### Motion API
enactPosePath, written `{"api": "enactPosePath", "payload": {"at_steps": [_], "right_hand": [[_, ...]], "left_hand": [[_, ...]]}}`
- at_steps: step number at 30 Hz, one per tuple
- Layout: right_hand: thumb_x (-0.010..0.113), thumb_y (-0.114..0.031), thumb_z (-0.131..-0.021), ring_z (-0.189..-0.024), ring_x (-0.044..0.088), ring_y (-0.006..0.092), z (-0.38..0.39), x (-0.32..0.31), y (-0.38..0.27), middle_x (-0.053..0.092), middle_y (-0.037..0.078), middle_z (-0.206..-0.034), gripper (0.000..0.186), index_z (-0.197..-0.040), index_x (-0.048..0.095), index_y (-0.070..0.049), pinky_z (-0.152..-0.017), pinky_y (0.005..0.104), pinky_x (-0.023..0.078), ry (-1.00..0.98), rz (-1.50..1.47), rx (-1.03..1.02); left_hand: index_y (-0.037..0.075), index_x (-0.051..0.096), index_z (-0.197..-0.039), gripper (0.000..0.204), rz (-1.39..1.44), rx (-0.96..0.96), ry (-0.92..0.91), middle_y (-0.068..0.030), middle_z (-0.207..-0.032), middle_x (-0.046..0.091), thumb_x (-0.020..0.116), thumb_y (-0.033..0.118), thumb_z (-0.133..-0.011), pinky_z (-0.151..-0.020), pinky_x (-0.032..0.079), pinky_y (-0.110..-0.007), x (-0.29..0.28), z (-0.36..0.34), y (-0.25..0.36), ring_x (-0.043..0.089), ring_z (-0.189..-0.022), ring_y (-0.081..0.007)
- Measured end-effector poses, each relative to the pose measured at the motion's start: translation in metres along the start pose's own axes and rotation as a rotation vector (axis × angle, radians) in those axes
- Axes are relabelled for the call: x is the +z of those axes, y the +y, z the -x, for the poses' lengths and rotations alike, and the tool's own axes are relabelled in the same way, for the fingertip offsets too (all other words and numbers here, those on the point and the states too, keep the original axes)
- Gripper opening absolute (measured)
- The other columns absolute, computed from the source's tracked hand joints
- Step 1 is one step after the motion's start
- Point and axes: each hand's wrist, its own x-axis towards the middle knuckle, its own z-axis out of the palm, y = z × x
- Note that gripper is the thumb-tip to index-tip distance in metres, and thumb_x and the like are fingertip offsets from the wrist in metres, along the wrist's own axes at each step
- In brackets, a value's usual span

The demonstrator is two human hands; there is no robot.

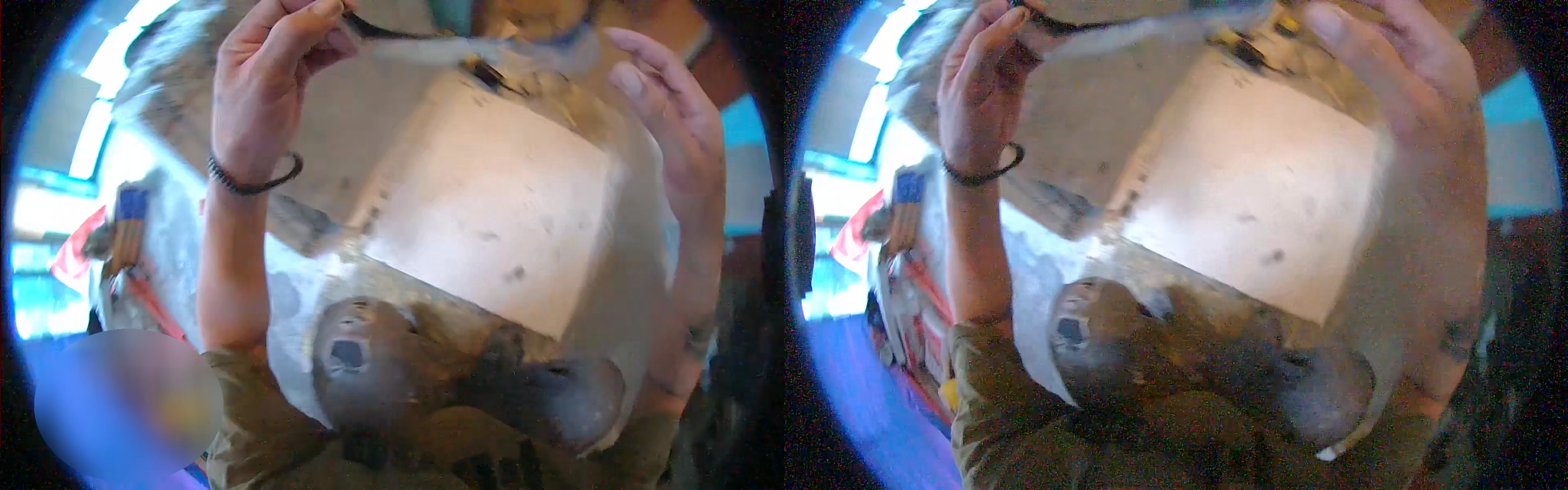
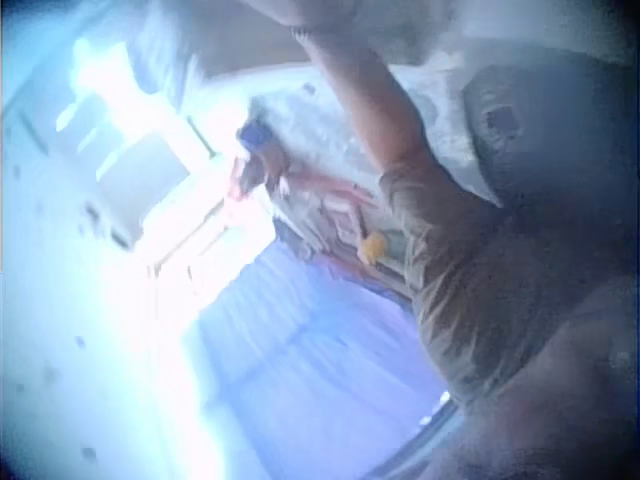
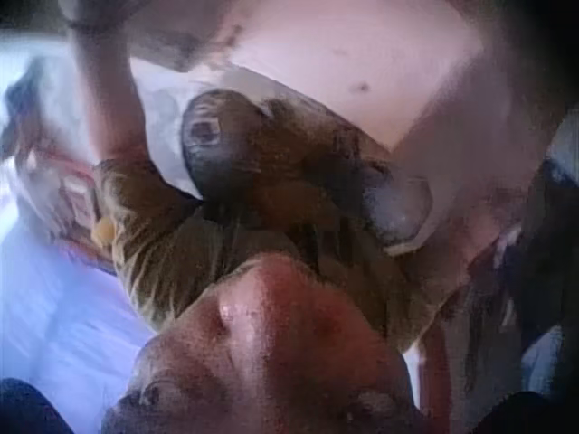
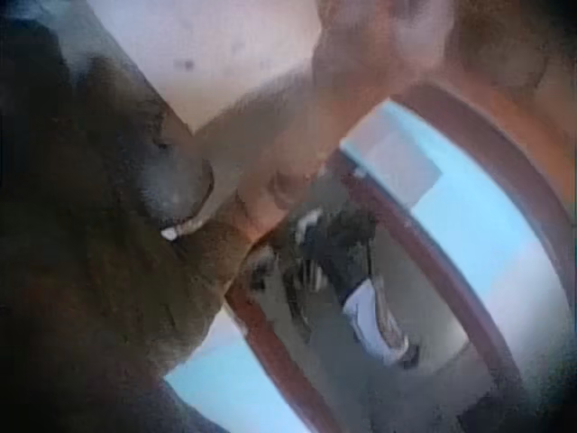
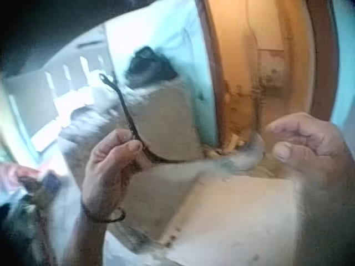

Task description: The person puts on safety glasses and uses an angle grinder to cut a tile on the floor, then picks up the tile pieces to inspect the cut.

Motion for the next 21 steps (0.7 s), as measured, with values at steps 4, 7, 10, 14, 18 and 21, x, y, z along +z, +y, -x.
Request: {"api": "enactPosePath", "payload": {"at_steps": [4,7,10,14,18,21], "right_hand": [[0.075,-0.019,-0.091,-0.095,0.062,0.0105,0.018,-0.018,-0.001,0.067,0.003,-0.103,0.047,-0.135,0.063,-0.005,-0.082,0.0257,0.050,0.128,0.671,-0.223],[0.074,-0.018,-0.092,-0.094,0.061,0.0118,0.080,-0.057,0.058,0.065,0.004,-0.107,0.041,-0.131,0.065,-0.007,-0.082,0.0266,0.050,0.172,0.682,0.108],[0.074,-0.019,-0.094,-0.098,0.065,0.0177,0.128,-0.073,0.124,0.067,0.006,-0.111,0.033,-0.123,0.069,-0.005,-0.087,0.0317,0.053,0.189,0.735,0.359],[0.073,-0.036,-0.096,-0.102,0.070,0.0236,0.241,-0.110,0.232,0.074,0.014,-0.116,0.044,-0.123,0.069,-0.002,-0.092,0.0377,0.054,0.493,0.595,0.714],[0.076,-0.034,-0.088,-0.103,0.070,0.0323,0.350,-0.112,0.245,0.073,0.019,-0.113,0.049,-0.124,0.069,-0.001,-0.092,0.0430,0.054,0.594,0.657,0.975],[0.074,-0.033,-0.092,-0.112,0.068,0.0317,0.401,-0.083,0.268,0.069,0.021,-0.124,0.056,-0.135,0.062,0.001,-0.098,0.0438,0.053,0.534,0.712,1.149]], "left_hand": [[0.000,0.066,-0.117,0.019,-1.105,0.419,0.624,-0.0121,-0.111,0.069,0.061,0.006,-0.099,-0.094,0.060,-0.037,-0.057,0.047,0.054,0.071,-0.098,-0.0231],[0.002,0.067,-0.107,0.015,-1.100,0.138,0.749,-0.0118,-0.106,0.070,0.062,0.014,-0.099,-0.091,0.057,-0.039,-0.180,0.104,0.115,0.069,-0.097,-0.0259],[-0.003,0.065,-0.097,0.017,-2.314,-0.140,0.368,-0.0192,-0.086,0.063,0.062,0.014,-0.094,-0.076,0.050,-0.045,-0.275,0.159,0.157,0.063,-0.082,-0.0305],[0.004,0.067,-0.098,0.020,-1.663,-0.311,0.349,-0.0094,-0.081,0.062,0.059,0.021,-0.101,-0.066,0.047,-0.031,-0.440,0.222,0.202,0.056,-0.071,-0.0184],[0.016,0.065,-0.101,0.019,-0.286,-0.694,1.015,0.0054,-0.069,0.053,0.067,0.034,-0.097,-0.059,0.041,-0.024,-0.459,0.213,0.118,0.047,-0.059,-0.0067],[0.009,0.059,-0.136,0.036,-0.644,-0.572,0.985,0.0019,-0.080,0.054,0.059,0.016,-0.102,-0.061,0.043,-0.022,-0.442,0.207,0.129,0.048,-0.068,-0.0050]]}}
